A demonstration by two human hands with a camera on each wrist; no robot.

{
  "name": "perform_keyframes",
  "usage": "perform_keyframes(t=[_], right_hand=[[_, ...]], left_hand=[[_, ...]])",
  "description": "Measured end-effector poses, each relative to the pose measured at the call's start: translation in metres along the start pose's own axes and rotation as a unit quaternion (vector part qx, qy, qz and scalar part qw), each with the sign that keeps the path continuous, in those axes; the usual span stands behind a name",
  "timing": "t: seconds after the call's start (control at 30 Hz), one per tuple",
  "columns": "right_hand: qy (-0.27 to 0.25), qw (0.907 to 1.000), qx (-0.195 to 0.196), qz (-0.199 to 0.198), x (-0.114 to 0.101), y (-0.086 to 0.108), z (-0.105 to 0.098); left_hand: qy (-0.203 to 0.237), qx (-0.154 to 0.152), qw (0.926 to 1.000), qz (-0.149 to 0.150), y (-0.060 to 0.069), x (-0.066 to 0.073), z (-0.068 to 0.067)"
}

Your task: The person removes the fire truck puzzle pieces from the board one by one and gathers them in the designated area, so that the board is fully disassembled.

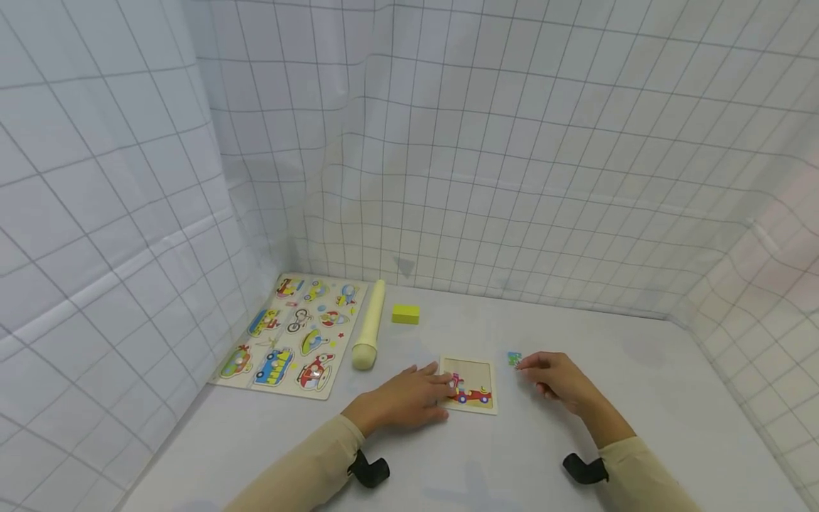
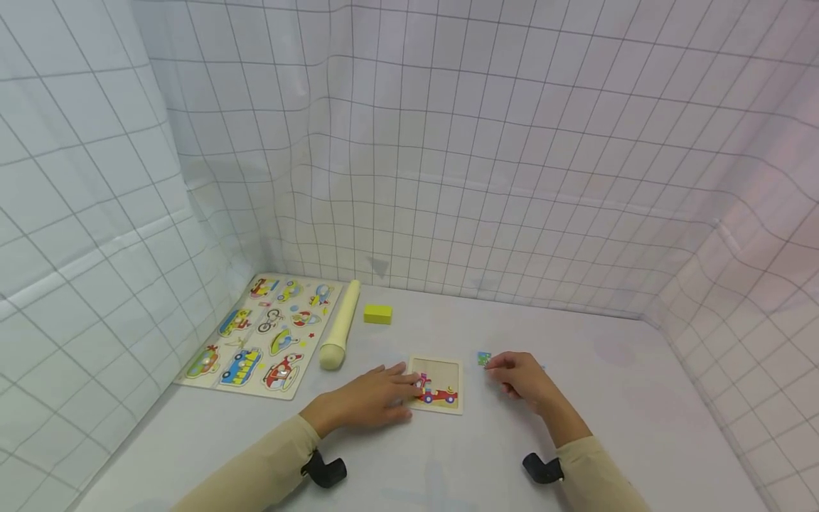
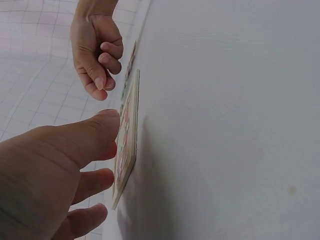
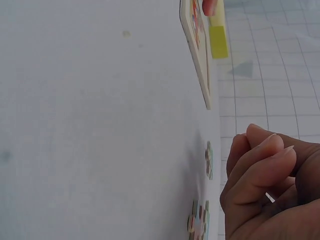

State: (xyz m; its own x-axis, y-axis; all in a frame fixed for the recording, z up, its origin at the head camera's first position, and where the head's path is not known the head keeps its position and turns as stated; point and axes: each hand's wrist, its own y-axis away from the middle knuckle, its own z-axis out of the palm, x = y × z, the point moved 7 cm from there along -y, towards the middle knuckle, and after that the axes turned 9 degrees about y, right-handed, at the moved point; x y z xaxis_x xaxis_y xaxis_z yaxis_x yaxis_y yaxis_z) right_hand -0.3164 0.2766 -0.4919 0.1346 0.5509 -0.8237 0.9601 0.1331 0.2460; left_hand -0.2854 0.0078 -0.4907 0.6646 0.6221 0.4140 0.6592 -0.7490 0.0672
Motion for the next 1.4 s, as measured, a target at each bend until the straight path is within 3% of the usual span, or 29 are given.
perform_keyframes(t=[0.37,0.67,1.1,1.2,1.4], right_hand=[[-0.029,0.9967,-0.070,-0.028,-0.033,-0.008,0.048],[-0.025,0.9928,-0.109,-0.042,-0.050,-0.017,0.088],[0.087,0.9922,-0.068,-0.060,-0.062,-0.024,0.097],[0.084,0.9926,-0.070,-0.054,-0.063,-0.025,0.098],[0.022,0.9956,-0.084,-0.035,-0.059,-0.027,0.099]], left_hand=[[-0.005,0.045,0.9963,-0.073,-0.018,-0.012,-0.010],[-0.029,0.042,0.9949,-0.087,-0.031,-0.015,-0.007],[-0.032,0.035,0.9944,-0.094,-0.030,-0.016,-0.006],[-0.025,0.031,0.9944,-0.098,-0.029,-0.016,-0.006],[-0.014,0.026,0.9945,-0.101,-0.028,-0.015,-0.006]])
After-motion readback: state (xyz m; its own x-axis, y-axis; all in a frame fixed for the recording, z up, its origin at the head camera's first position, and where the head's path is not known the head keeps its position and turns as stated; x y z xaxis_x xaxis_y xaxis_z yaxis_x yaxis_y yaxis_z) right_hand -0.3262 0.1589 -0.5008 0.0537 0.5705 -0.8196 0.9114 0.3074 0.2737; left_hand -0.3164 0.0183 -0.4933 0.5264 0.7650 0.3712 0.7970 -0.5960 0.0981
